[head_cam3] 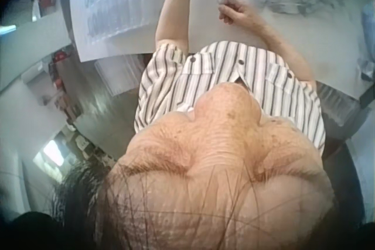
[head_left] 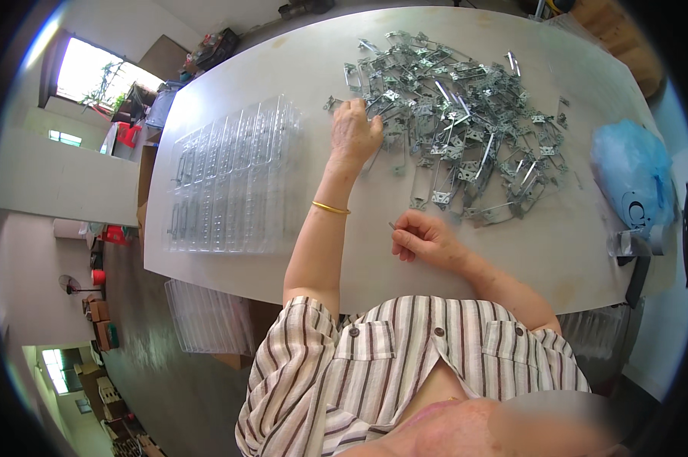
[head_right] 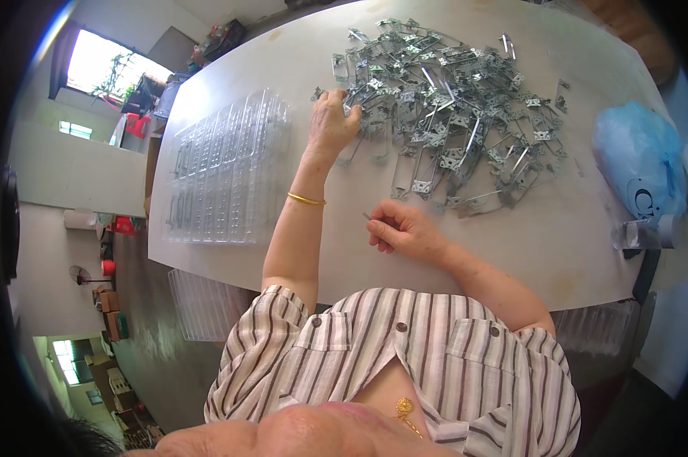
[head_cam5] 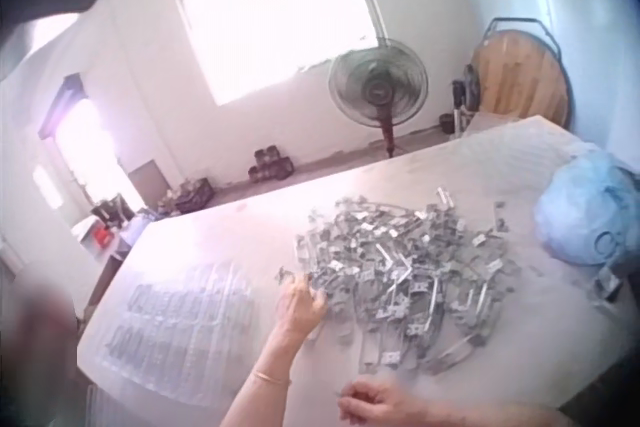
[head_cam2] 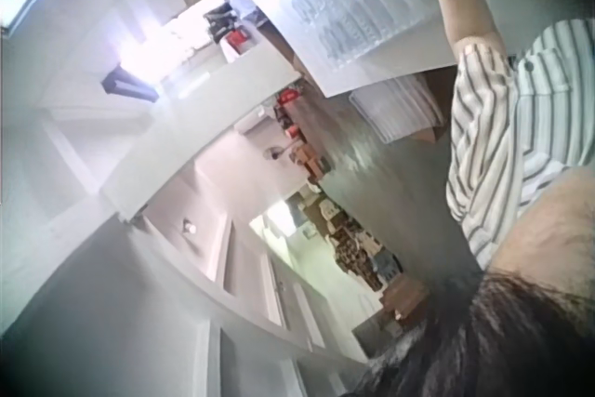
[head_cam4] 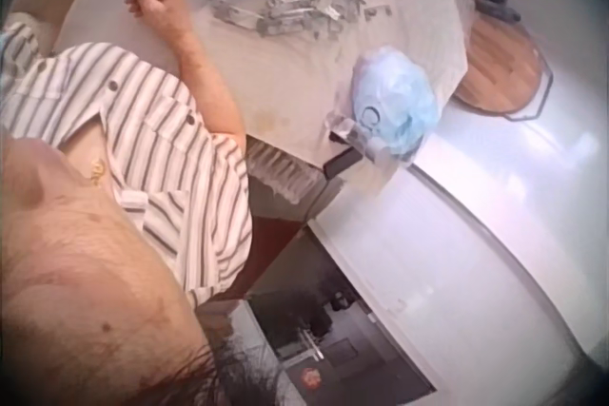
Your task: The person assembles small metal components and metal pins by hand, then places the assembled parts into a plastic sorting tray.
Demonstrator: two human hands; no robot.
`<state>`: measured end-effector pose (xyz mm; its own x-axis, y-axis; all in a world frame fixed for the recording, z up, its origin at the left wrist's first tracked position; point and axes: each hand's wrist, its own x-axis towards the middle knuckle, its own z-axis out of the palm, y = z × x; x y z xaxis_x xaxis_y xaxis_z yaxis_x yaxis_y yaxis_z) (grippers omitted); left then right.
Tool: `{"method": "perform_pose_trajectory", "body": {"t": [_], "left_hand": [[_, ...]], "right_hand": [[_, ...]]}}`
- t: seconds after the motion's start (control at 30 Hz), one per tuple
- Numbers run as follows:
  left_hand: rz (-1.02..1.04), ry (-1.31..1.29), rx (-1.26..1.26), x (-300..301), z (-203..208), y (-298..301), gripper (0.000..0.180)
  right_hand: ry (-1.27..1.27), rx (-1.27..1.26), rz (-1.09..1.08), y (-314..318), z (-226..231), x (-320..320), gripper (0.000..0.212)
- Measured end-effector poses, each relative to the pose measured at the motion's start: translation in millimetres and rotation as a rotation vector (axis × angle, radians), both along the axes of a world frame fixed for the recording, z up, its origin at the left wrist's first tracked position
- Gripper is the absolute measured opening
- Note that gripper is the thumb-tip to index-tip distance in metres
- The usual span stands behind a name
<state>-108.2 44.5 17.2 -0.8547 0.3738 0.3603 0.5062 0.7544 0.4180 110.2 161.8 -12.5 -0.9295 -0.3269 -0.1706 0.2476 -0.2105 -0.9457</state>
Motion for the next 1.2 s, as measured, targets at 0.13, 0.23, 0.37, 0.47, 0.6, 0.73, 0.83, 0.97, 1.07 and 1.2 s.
{"method": "perform_pose_trajectory", "body": {"t": [0.13, 0.23, 0.37, 0.47, 0.6, 0.73, 0.83, 0.97, 1.07, 1.2], "left_hand": [[-0.006, -0.039, -0.065, -12.2, -9.2, 11.2, 0.039], [0.016, -0.067, -0.144, -16.8, -9.7, 16.8, 0.038], [-0.034, -0.069, -0.17, -24.7, -12.1, 14.1, 0.036], [-0.079, -0.074, -0.122, -24.2, -9.7, 18.2, 0.035], [-0.046, -0.031, 0.05, -24.5, -13.5, 14.6, 0.032], [-0.049, 0.064, 0.105, -13.1, -3.7, 13.8, 0.036], [-0.109, 0.064, 0.216, 13.6, 17.6, 15.4, 0.04], [-0.257, -0.423, 0.523, 47.9, 13.1, 0.2, 0.041], [-0.291, -0.675, 0.697, 84.3, 30.3, -4.1, 0.04], [-0.441, -0.948, 0.802, 107.1, 20.5, -15.3, 0.045]], "right_hand": [[0.012, 0.0, 0.007, -0.5, -0.8, 0.8, 0.012], [0.017, -0.003, -0.001, -0.2, -2.3, 0.9, 0.013], [0.061, -0.002, 0.0, -2.6, -5.3, -0.1, 0.013], [0.065, 0.0, -0.018, -0.5, -9.5, 0.2, 0.013], [0.069, -0.002, -0.008, -2.6, -9.1, -2.1, 0.013], [0.057, -0.019, -0.008, -1.7, -6.9, -2.9, 0.013], [0.053, -0.014, -0.032, 1.6, -3.0, -1.6, 0.012], [0.168, 0.041, -0.174, 2.8, 8.2, 2.8, 0.011], [0.305, 0.08, -0.397, 9.6, 14.0, 0.4, 0.011], [0.716, 0.559, -0.822, 28.4, 39.4, -14.7, 0.009]]}}
